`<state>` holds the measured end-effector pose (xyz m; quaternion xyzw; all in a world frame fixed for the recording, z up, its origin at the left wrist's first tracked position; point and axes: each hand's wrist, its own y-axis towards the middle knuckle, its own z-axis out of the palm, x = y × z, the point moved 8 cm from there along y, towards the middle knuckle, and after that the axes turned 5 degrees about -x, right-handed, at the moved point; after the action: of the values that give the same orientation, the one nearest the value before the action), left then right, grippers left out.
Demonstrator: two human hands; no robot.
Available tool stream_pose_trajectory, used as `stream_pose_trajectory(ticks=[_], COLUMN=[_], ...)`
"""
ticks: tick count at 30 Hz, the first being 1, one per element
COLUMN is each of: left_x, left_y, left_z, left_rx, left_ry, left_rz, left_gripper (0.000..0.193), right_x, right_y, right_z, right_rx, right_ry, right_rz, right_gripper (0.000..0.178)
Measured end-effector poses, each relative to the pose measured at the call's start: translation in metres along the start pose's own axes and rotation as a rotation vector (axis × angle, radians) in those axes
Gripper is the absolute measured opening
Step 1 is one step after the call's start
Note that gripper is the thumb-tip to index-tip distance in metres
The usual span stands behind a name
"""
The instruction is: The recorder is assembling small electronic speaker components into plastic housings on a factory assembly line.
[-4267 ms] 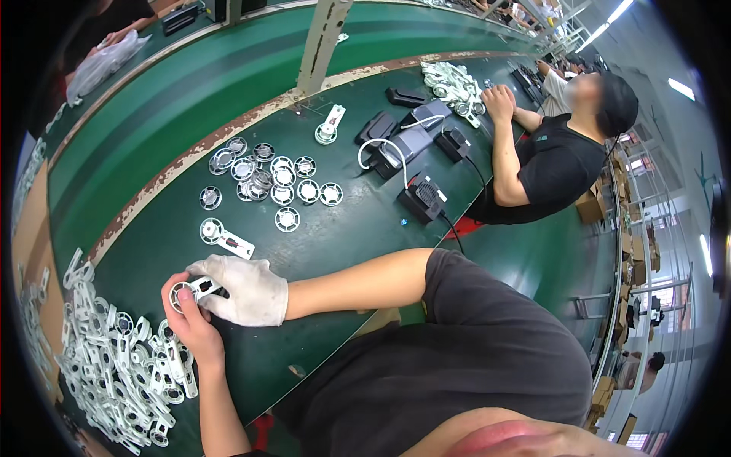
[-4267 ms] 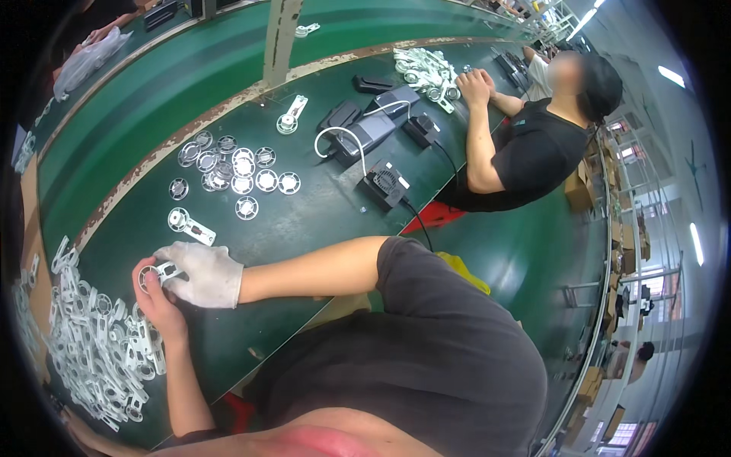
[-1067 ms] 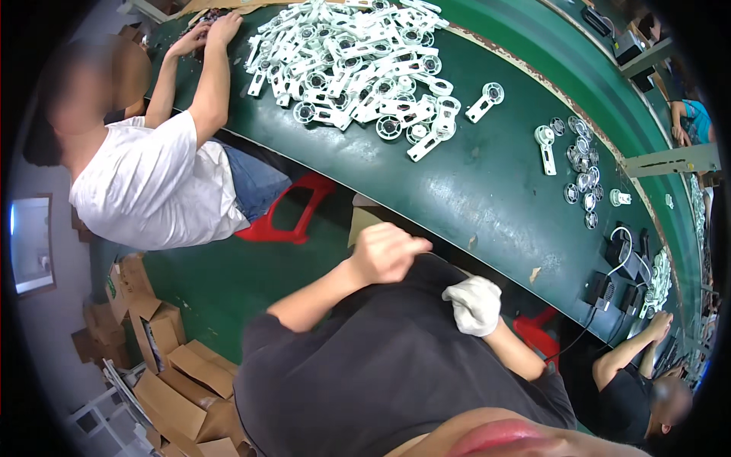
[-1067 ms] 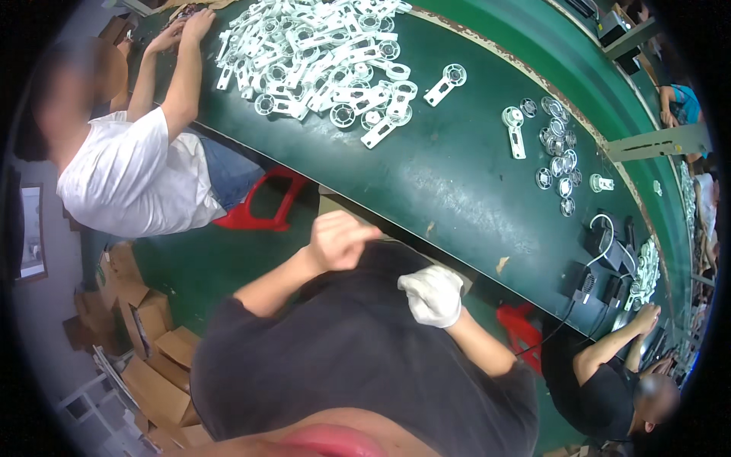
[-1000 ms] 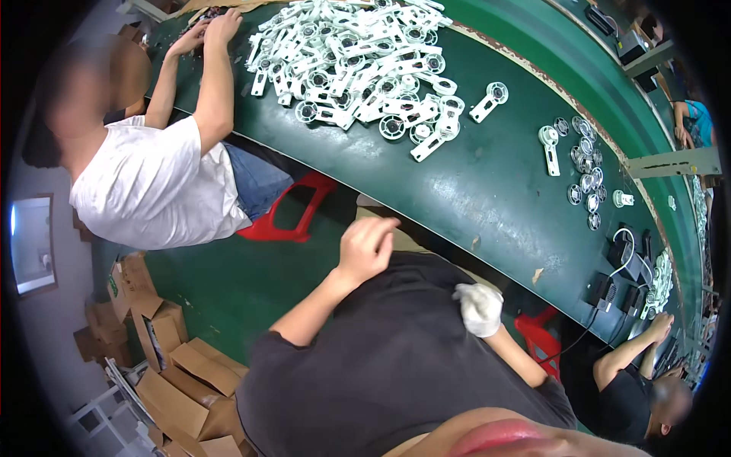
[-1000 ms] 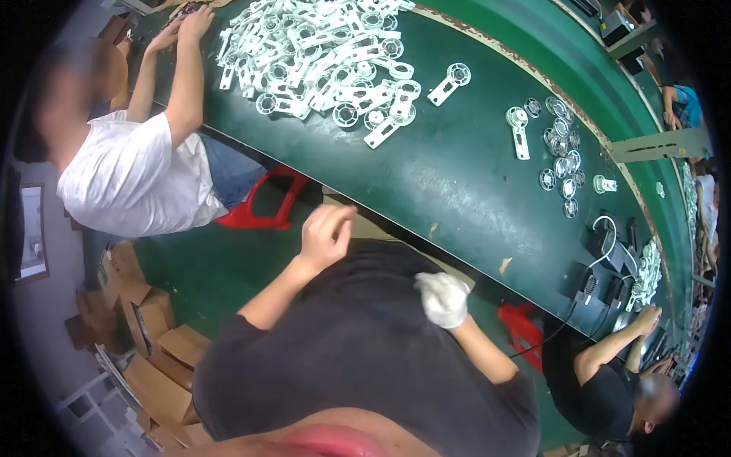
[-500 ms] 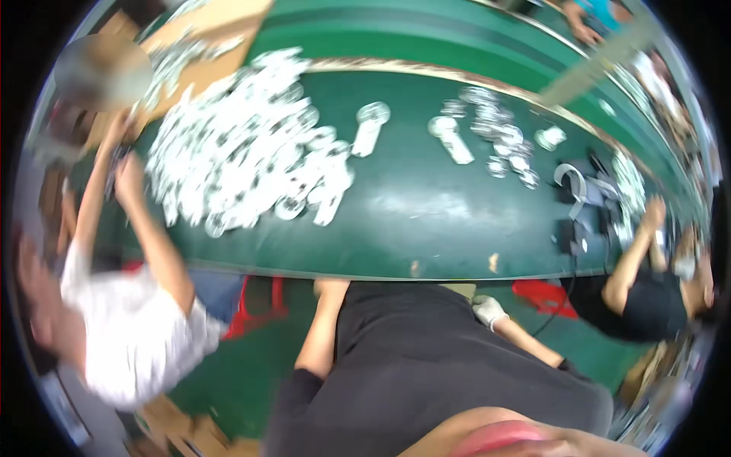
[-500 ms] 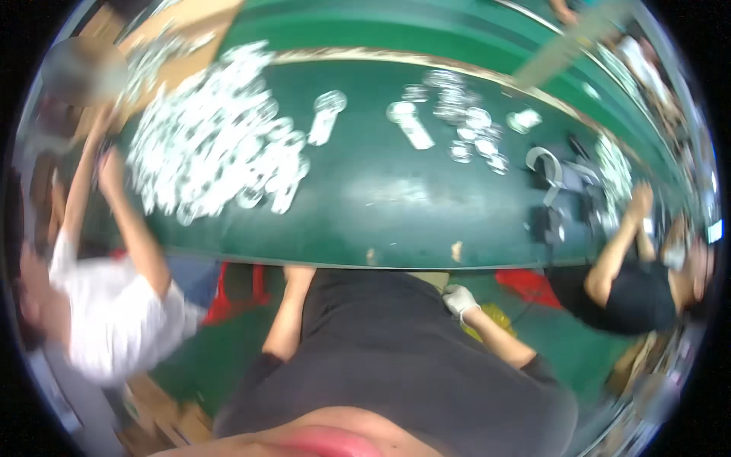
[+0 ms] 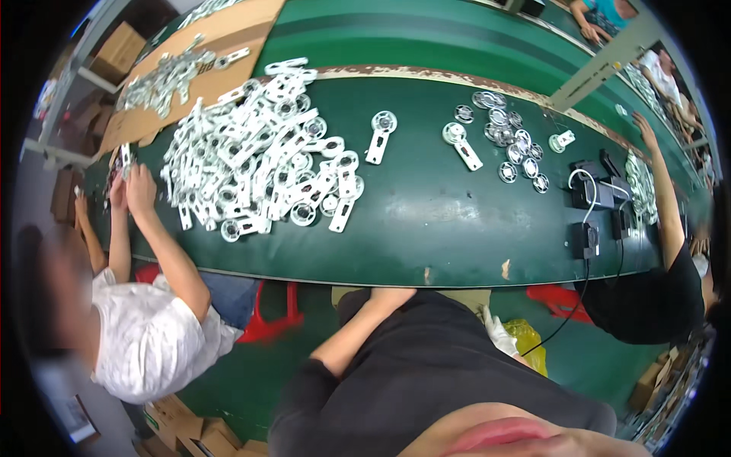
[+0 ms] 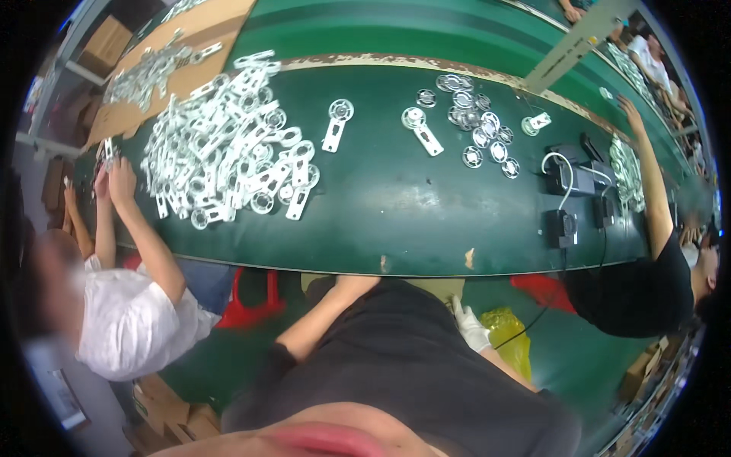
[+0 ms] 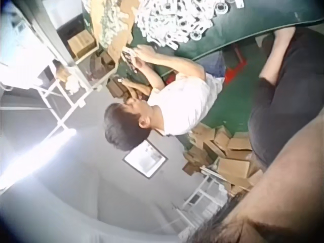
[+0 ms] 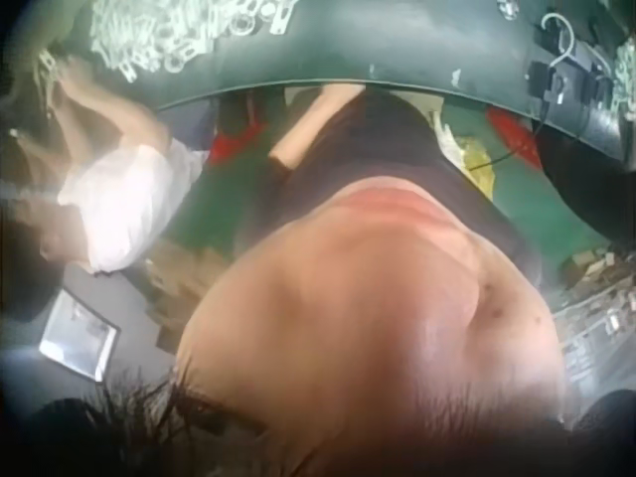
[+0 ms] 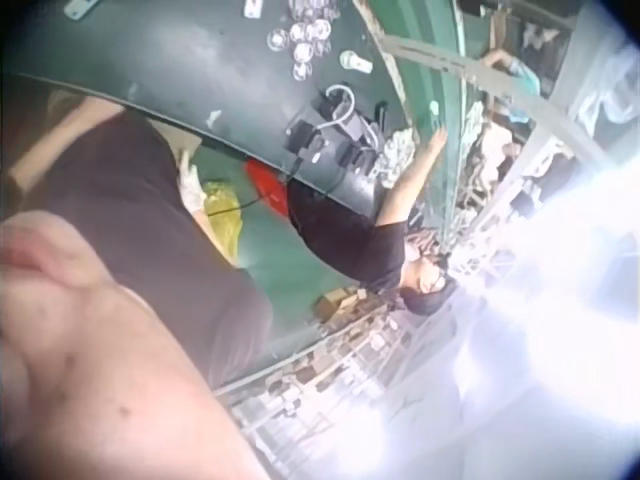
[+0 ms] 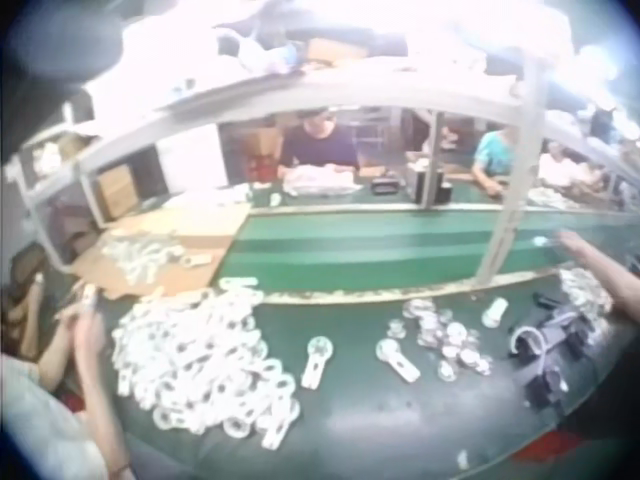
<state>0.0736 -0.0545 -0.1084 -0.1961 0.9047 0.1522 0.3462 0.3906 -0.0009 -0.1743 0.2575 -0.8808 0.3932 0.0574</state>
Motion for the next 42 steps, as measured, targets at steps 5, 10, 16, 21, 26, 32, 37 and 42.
stream_pose_trajectory(ticks=[5, 10, 16, 21, 26, 32, 37, 42], left_x=[-0.014, -0.02, -0.109, -0.197, -0.222, -0.225, -0.225, -0.242], left_y=[-0.019, -0.004, -0.003, -0.066, -0.086, -0.099, -0.12, -0.111], left_z=[0.061, 0.064, 0.132, 0.18, 0.184, 0.187, 0.189, 0.194], left_rx=[0.188, 0.199, 0.446, 0.669, 0.723, 0.758, 0.827, 0.814], left_ry=[0.169, 0.161, -0.002, -0.175, -0.201, -0.203, -0.221, -0.23], left_rz=[0.321, 0.364, 0.868, 1.282, 1.402, 1.395, 1.4, 1.418], left_gripper=[0.012, 0.012, 0.012, 0.012, 0.012, 0.012, 0.012, 0.012], right_x=[-0.009, -0.006, -0.034, 0.035, 0.025, 0.017, 0.012, 0.028], right_y=[0.013, 0.02, 0.03, -0.023, -0.033, -0.022, -0.011, -0.042], right_z=[0.001, -0.004, 0.064, -0.032, -0.028, -0.026, -0.021, -0.025], right_rx=[-0.373, -0.173, -0.328, -0.234, -0.255, -0.647, -0.572, -0.58], right_ry=[0.579, 0.234, 0.501, 0.345, 0.249, 0.157, 0.215, 0.376], right_rz=[0.196, 0.425, 0.171, 0.487, 0.421, 0.273, 0.169, 0.389], right_gripper=[0.043, 0.036, 0.028, 0.026, 0.029, 0.024, 0.029, 0.03])
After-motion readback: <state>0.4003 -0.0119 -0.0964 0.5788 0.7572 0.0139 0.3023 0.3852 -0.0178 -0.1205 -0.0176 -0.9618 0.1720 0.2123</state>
